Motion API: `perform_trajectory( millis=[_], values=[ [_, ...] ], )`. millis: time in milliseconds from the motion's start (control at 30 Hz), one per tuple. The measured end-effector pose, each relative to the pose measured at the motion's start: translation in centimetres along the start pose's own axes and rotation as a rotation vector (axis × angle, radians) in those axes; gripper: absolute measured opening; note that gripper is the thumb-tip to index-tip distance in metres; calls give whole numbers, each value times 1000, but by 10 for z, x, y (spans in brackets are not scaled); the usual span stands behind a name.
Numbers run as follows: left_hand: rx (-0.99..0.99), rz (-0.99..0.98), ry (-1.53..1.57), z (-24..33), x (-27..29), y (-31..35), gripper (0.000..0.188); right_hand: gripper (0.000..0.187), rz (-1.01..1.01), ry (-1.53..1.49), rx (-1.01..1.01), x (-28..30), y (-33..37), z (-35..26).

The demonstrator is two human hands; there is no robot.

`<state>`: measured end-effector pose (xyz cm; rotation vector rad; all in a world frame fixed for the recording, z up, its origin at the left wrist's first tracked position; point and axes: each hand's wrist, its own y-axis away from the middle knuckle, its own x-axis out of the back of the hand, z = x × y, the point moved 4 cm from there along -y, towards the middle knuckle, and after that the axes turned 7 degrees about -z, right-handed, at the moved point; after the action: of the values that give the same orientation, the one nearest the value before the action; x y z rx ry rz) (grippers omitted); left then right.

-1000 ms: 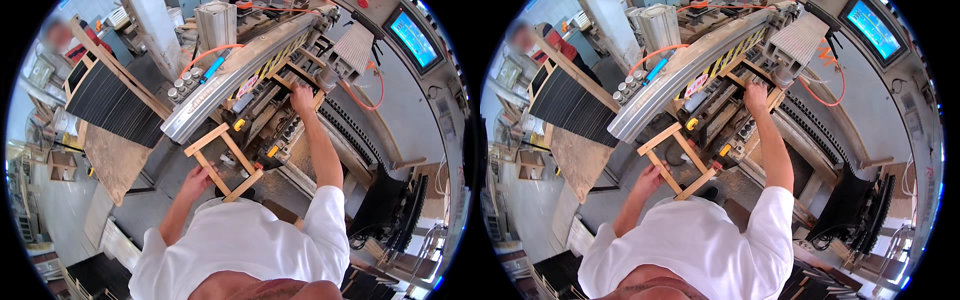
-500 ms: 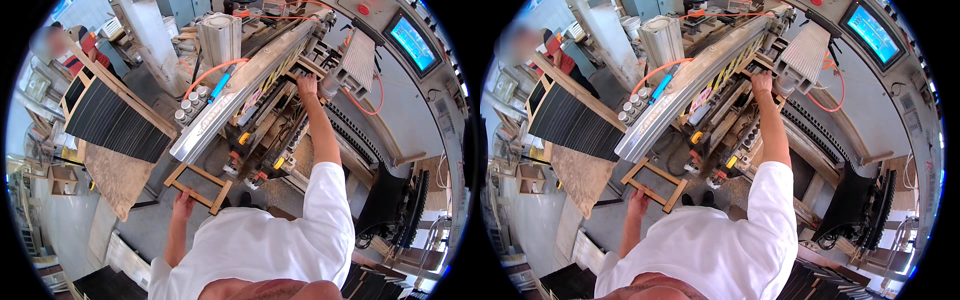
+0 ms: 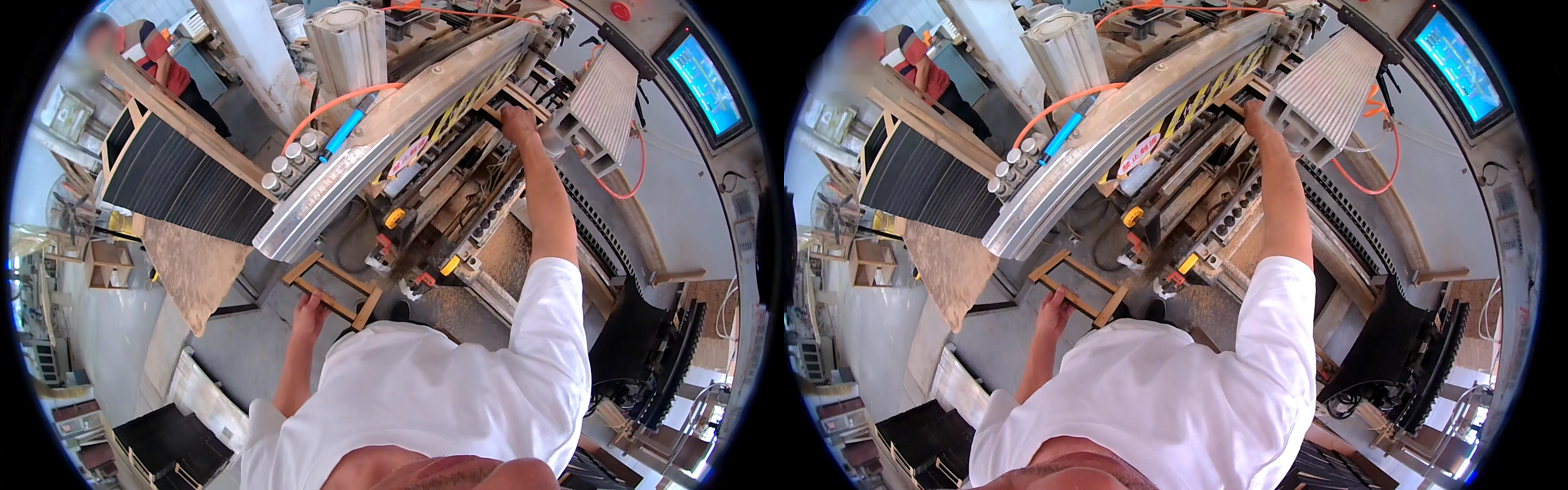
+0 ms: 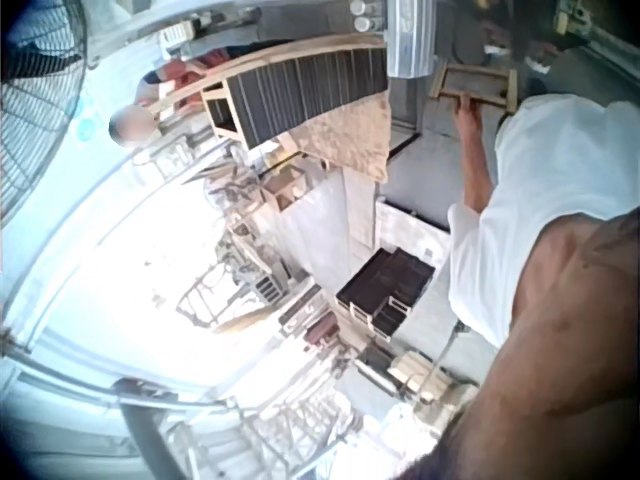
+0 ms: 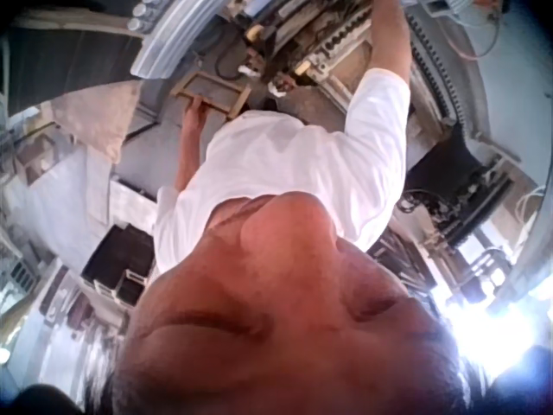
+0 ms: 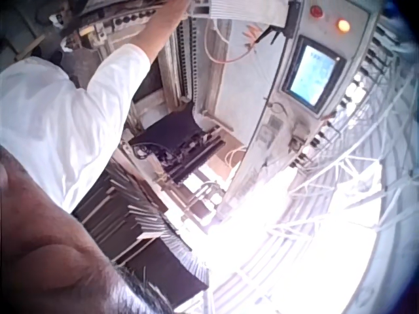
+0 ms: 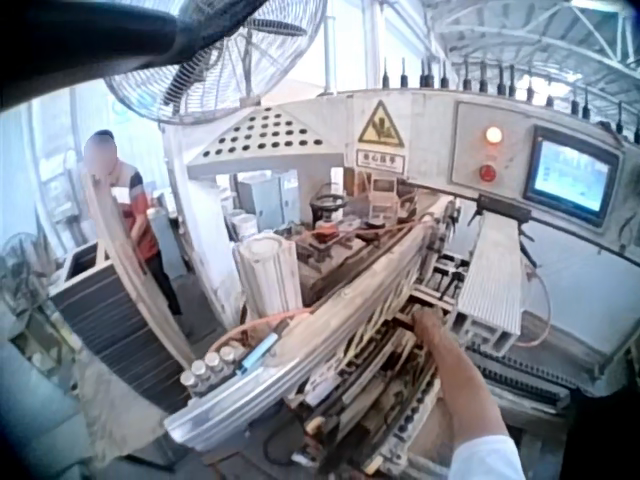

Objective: The person repeatedly picks up small wooden frames, places them into a machine, and then removes them to stack on a nearby rack. The task involves continuous handling of the frames without visible tool use.

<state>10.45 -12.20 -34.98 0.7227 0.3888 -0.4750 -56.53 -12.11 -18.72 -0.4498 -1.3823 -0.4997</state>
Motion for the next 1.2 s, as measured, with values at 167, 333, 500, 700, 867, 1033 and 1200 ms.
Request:
perform_trajectory(
  millis=[167,333,500,700,867,1033,1200],
  values=[
    [2,-14,-1,-10,0,-7,30,13,48,16,51,0,-1,-16],
    [5,68,2,-7,-16,-13,33,16,-39,216,16,-8,-7,15],
    [-6,158,-42,-8,-5,-9,32,23,-161,296,27,3,-5,9],
    [-94,192,-303,17,4,6,32,30,-129,318,32,18,0,-12],
    [-246,156,-451,69,0,34,35,35,-97,281,57,17,2,-4],
    [-483,90,-393,145,0,89,35,41,-113,295,22,29,9,-20],
    [-728,88,-299,256,-9,155,32,41,-103,304,-86,38,15,-20]
  ],
)
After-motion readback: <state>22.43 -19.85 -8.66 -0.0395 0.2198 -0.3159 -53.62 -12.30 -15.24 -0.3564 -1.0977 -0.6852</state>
